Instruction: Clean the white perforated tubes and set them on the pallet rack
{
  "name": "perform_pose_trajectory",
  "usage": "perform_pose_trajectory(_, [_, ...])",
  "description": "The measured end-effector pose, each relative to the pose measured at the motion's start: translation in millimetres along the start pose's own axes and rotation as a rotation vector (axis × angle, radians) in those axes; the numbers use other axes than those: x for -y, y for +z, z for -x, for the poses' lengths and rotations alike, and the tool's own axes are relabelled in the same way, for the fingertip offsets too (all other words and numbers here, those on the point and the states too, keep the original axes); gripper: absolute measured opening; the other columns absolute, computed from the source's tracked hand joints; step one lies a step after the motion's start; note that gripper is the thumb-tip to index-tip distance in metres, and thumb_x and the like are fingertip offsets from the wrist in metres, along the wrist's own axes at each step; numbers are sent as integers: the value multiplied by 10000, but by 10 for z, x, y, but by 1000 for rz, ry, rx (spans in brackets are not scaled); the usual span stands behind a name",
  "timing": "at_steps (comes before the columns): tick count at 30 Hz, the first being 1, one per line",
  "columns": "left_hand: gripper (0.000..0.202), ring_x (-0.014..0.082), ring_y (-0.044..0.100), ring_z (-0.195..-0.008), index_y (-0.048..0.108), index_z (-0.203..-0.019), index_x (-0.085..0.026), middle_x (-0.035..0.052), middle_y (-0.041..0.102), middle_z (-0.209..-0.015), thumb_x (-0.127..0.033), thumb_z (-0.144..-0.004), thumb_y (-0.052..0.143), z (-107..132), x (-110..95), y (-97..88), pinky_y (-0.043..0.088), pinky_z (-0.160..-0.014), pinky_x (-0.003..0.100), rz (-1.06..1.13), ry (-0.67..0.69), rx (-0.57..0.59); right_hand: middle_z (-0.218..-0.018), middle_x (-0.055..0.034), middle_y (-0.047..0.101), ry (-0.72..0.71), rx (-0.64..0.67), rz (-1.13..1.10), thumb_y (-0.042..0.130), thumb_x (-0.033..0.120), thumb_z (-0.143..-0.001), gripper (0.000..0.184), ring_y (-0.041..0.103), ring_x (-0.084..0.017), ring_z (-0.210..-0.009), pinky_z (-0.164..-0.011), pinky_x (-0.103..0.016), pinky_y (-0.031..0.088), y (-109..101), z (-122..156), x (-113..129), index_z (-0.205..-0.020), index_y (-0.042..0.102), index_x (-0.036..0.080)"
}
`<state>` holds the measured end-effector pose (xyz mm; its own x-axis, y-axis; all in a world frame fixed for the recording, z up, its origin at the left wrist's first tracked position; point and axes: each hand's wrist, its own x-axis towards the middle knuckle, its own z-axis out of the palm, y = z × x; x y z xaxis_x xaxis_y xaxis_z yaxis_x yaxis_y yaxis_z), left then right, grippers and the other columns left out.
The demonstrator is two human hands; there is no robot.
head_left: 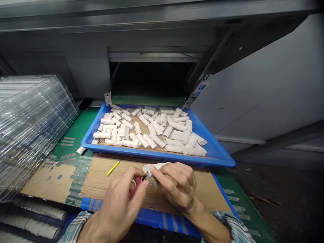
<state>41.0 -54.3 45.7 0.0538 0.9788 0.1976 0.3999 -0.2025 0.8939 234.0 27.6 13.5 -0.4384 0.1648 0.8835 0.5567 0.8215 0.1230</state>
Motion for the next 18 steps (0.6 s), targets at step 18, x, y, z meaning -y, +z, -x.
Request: perform_pose_trajectory(18, [477,96,547,-380,500,-1572,-330,-67,648,-600,-244,-1103,480,324,431,-96,499,-457,165,-371,466,-116,-1015,-80,704,293,4,-408,770,287,-977,376,753,-226,-890,-790,-371,686,-210,-101,74,-1334,674,218])
